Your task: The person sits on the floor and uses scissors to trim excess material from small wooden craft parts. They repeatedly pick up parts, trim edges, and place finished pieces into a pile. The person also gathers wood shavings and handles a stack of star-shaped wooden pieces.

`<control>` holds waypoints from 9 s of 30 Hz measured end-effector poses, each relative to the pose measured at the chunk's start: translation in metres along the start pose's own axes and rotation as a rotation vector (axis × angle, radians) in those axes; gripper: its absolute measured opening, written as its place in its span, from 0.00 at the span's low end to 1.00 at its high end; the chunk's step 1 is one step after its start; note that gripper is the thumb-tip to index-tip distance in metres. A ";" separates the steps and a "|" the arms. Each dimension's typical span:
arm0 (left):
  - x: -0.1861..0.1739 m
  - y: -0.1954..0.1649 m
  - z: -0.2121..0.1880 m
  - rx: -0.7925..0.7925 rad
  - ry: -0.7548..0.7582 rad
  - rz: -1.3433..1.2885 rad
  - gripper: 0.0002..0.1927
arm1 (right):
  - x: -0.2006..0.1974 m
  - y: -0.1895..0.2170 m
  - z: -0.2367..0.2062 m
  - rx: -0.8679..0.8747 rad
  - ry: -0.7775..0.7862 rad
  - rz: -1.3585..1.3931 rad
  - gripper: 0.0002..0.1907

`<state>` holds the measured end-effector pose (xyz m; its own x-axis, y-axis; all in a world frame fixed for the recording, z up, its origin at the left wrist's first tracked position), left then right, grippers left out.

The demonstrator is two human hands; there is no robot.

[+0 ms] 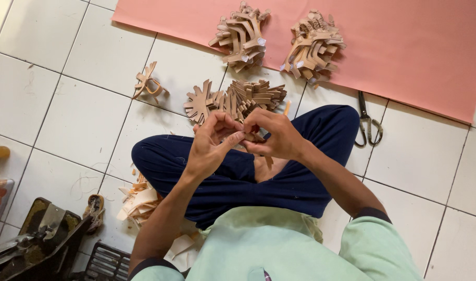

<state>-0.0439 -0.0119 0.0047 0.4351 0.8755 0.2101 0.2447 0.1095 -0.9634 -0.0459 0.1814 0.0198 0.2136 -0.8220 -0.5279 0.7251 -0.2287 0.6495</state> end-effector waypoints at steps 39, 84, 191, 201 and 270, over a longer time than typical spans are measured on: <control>0.003 -0.027 -0.001 0.436 0.010 0.919 0.10 | -0.011 -0.005 0.005 0.154 0.094 0.319 0.14; 0.007 -0.028 0.020 0.418 0.068 0.715 0.05 | -0.026 0.000 -0.008 0.114 -0.169 0.264 0.09; 0.016 0.069 -0.007 0.345 -0.651 0.144 0.23 | 0.029 -0.031 -0.043 0.507 -0.542 0.282 0.13; -0.049 0.089 -0.012 0.019 -0.617 0.188 0.18 | 0.081 -0.052 -0.006 0.371 -0.251 0.315 0.16; -0.155 0.064 0.131 0.342 -0.794 0.710 0.15 | -0.023 -0.252 0.025 0.459 -0.644 0.021 0.12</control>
<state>-0.2096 -0.0793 -0.1110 -0.3251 0.8296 -0.4540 -0.1441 -0.5180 -0.8432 -0.2496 0.2447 -0.1184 -0.2985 -0.9365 -0.1838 0.3530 -0.2873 0.8904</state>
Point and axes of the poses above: each hand's wrist, its own z-axis towards the middle knuckle, its own x-axis out of the palm, y = z × x, the point moved 3 cm from there along z, towards the middle knuckle, and after that the axes turned 12 degrees about -x, right-handed, at the moved point
